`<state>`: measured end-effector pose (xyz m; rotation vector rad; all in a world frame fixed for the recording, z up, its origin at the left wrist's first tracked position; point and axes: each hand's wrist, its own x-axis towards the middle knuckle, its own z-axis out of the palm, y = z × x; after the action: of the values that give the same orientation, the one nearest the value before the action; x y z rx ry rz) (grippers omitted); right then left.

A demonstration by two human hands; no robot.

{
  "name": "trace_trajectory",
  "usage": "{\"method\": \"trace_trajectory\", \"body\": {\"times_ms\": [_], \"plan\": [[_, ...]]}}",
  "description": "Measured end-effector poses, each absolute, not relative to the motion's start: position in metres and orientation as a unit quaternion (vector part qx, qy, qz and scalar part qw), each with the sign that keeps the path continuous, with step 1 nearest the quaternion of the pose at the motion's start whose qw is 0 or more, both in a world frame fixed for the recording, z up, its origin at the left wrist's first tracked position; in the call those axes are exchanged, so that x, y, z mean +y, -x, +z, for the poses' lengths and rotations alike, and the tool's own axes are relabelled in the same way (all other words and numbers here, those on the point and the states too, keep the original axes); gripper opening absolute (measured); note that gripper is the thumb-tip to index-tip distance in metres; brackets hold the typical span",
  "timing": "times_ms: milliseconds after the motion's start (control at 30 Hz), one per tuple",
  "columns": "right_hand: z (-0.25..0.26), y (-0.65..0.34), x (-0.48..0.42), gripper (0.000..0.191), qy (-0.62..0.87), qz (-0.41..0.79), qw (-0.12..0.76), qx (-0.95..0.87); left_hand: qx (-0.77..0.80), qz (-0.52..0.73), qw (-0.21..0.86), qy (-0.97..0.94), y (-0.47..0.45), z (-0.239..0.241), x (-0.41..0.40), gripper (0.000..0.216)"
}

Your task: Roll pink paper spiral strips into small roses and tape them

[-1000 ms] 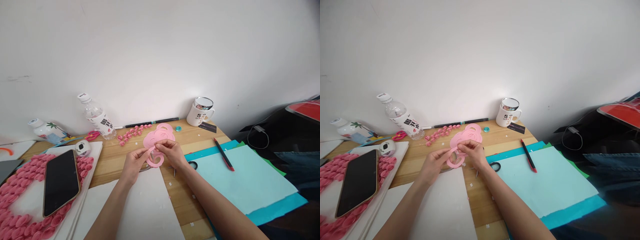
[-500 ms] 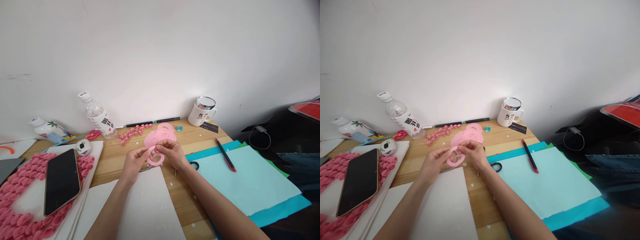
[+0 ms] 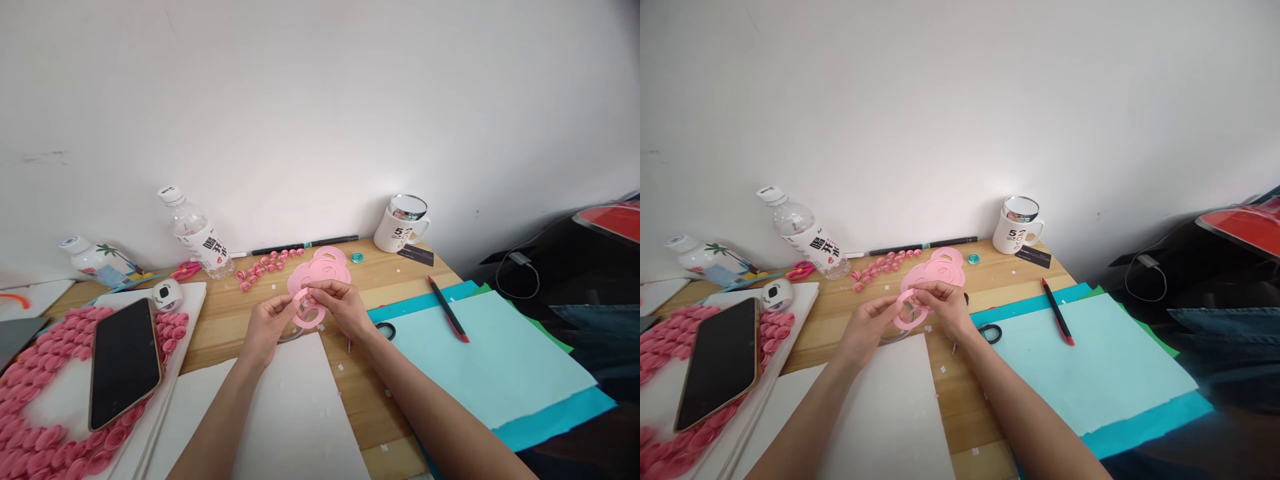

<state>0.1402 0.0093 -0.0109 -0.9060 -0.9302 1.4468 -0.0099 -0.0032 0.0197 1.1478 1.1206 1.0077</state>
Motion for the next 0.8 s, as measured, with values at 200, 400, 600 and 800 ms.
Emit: {"method": "trace_trajectory", "body": {"times_ms": [200,400,600,800], "plan": [[-0.0135,-0.1409,0.0106,0.018,0.384,0.615,0.577,-0.377,0.494,0.41,0.583,-0.498,0.0084,0.0206,-0.0037,0.02],[-0.0113,-0.1389,0.0087,0.015,0.378,0.606,0.577,-0.395,0.495,0.401,0.591,-0.495,0.0066,0.0213,-0.0054,0.022],[-0.0107,-0.1375,0.0077,0.015,0.392,0.597,0.582,-0.389,0.494,0.394,0.591,-0.501,0.0069,0.0207,-0.0067,0.022],[-0.0095,-0.1385,0.0082,0.018,0.4,0.597,0.566,-0.406,0.487,0.41,0.58,-0.508,0.0085,0.0196,-0.0047,0.022]]}}
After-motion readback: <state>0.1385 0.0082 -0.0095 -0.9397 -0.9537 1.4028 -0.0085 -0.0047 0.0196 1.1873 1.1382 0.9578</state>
